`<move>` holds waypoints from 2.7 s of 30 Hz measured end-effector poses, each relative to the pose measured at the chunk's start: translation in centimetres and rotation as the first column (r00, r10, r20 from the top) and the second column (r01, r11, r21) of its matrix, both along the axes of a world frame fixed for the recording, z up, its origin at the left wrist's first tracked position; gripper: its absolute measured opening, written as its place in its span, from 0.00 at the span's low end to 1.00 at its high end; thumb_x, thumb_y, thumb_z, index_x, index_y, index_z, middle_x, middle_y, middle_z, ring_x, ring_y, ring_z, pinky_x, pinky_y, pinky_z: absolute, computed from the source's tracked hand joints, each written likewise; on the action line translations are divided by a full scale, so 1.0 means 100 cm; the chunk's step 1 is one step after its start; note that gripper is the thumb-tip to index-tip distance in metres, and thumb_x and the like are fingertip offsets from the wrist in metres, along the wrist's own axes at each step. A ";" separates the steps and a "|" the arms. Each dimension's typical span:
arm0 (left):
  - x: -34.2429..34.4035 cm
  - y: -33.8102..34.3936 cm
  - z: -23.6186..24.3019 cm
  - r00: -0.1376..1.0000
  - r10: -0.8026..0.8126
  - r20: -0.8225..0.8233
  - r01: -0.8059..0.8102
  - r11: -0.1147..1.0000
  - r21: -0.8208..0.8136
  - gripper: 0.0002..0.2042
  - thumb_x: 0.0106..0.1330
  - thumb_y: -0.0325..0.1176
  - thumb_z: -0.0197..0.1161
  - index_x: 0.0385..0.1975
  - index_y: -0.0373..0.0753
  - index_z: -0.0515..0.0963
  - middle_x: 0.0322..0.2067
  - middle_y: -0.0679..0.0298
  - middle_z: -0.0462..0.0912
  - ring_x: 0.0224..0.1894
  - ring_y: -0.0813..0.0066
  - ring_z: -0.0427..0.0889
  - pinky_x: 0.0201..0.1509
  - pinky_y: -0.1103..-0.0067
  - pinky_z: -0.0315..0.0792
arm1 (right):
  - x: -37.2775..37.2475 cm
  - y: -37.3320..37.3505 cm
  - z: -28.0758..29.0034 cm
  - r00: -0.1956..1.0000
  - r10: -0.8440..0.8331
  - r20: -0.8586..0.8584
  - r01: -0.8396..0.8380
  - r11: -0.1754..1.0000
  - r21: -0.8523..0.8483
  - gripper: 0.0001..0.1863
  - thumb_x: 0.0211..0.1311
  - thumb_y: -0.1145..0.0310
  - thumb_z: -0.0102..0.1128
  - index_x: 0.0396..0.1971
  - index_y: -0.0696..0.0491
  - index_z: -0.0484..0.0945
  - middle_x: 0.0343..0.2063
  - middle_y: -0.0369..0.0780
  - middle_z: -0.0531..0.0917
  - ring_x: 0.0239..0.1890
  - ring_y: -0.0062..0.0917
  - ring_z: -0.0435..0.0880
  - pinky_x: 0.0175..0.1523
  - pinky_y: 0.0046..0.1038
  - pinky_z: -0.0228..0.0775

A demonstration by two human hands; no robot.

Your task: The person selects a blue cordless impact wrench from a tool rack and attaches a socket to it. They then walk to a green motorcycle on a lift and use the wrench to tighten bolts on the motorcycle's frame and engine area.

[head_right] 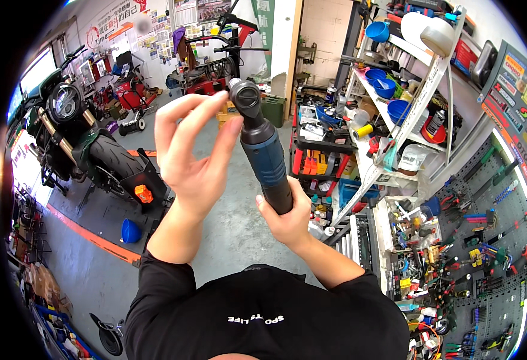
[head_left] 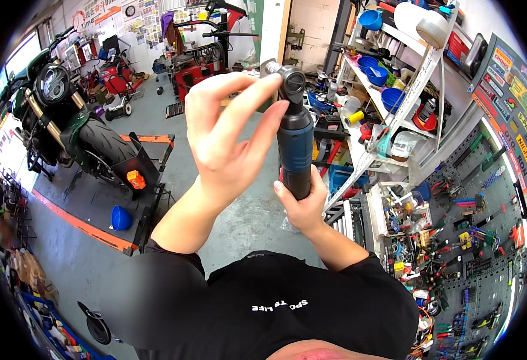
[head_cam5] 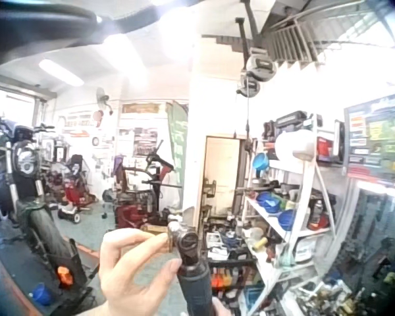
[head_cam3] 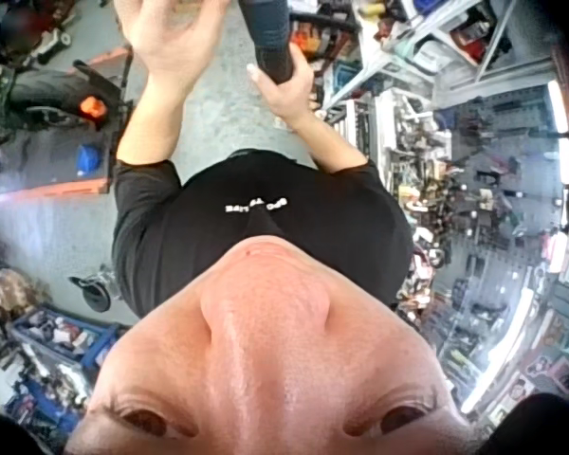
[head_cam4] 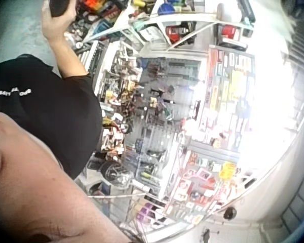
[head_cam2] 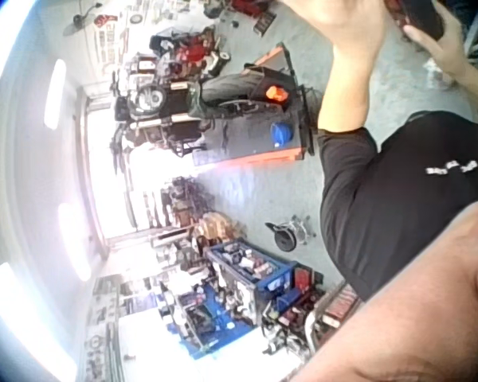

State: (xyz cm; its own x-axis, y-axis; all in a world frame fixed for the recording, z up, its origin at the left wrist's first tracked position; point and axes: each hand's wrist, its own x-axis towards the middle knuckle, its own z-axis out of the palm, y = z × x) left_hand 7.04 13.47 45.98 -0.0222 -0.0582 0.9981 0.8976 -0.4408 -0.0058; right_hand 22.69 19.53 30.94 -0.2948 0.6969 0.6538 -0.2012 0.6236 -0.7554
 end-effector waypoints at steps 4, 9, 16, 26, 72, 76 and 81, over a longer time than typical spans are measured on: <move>-0.003 -0.009 0.011 0.982 0.132 -0.138 -0.123 0.990 0.070 0.18 0.51 0.20 0.81 0.44 0.36 0.88 0.39 0.62 0.87 0.40 0.69 0.83 0.47 0.74 0.72 | -0.003 -0.001 0.001 0.990 -0.140 -0.016 0.141 0.987 0.076 0.22 0.58 0.72 0.74 0.50 0.62 0.78 0.32 0.41 0.85 0.33 0.22 0.83 0.42 0.28 0.78; -0.012 -0.020 0.024 0.936 0.242 -0.255 -0.230 0.970 0.076 0.14 0.51 0.22 0.81 0.37 0.38 0.87 0.34 0.64 0.88 0.32 0.69 0.83 0.46 0.75 0.70 | 0.004 0.018 0.005 0.934 -0.355 -0.034 0.348 0.889 0.297 0.24 0.52 0.74 0.75 0.50 0.63 0.79 0.36 0.48 0.85 0.35 0.38 0.88 0.44 0.35 0.80; -0.035 -0.023 0.047 0.799 0.277 -0.533 -0.326 0.945 0.003 0.11 0.54 0.23 0.78 0.35 0.34 0.83 0.33 0.62 0.84 0.32 0.64 0.81 0.37 0.72 0.75 | 0.023 0.044 0.022 0.865 -0.497 -0.075 0.457 0.715 0.529 0.30 0.42 0.77 0.74 0.51 0.63 0.80 0.37 0.49 0.85 0.34 0.45 0.88 0.42 0.37 0.81; -0.045 -0.013 0.036 0.768 0.384 -0.512 -0.398 0.913 0.087 0.12 0.55 0.23 0.78 0.36 0.33 0.82 0.33 0.60 0.83 0.33 0.63 0.82 0.39 0.72 0.77 | 0.017 0.047 0.023 0.862 -0.493 -0.116 0.466 0.684 0.561 0.30 0.40 0.77 0.73 0.50 0.62 0.81 0.35 0.48 0.85 0.31 0.42 0.86 0.39 0.36 0.80; -0.102 -0.281 -0.699 0.442 0.871 0.213 0.774 -0.251 -0.582 0.13 0.69 0.37 0.64 0.38 0.30 0.85 0.28 0.54 0.87 0.24 0.62 0.88 0.23 0.68 0.75 | 0.027 0.062 0.093 0.362 0.761 -0.539 -0.904 0.427 -0.004 0.34 0.61 0.57 0.61 0.63 0.60 0.67 0.34 0.50 0.80 0.18 0.33 0.78 0.23 0.30 0.72; -0.116 -0.245 -0.721 0.260 0.874 0.411 0.868 -0.025 -0.497 0.16 0.70 0.36 0.63 0.47 0.29 0.84 0.30 0.55 0.88 0.24 0.62 0.88 0.23 0.69 0.74 | 0.030 0.057 0.102 0.451 0.742 -0.496 -0.858 0.513 -0.014 0.33 0.61 0.58 0.61 0.64 0.59 0.67 0.36 0.52 0.81 0.18 0.33 0.78 0.23 0.30 0.72; -0.119 -0.221 -0.721 0.224 0.850 0.477 0.901 0.007 -0.435 0.17 0.71 0.37 0.63 0.51 0.29 0.82 0.31 0.56 0.88 0.23 0.65 0.87 0.22 0.72 0.74 | 0.027 0.051 0.114 0.434 0.771 -0.466 -0.852 0.519 0.065 0.39 0.67 0.50 0.62 0.66 0.64 0.66 0.59 0.65 0.72 0.19 0.33 0.82 0.21 0.28 0.74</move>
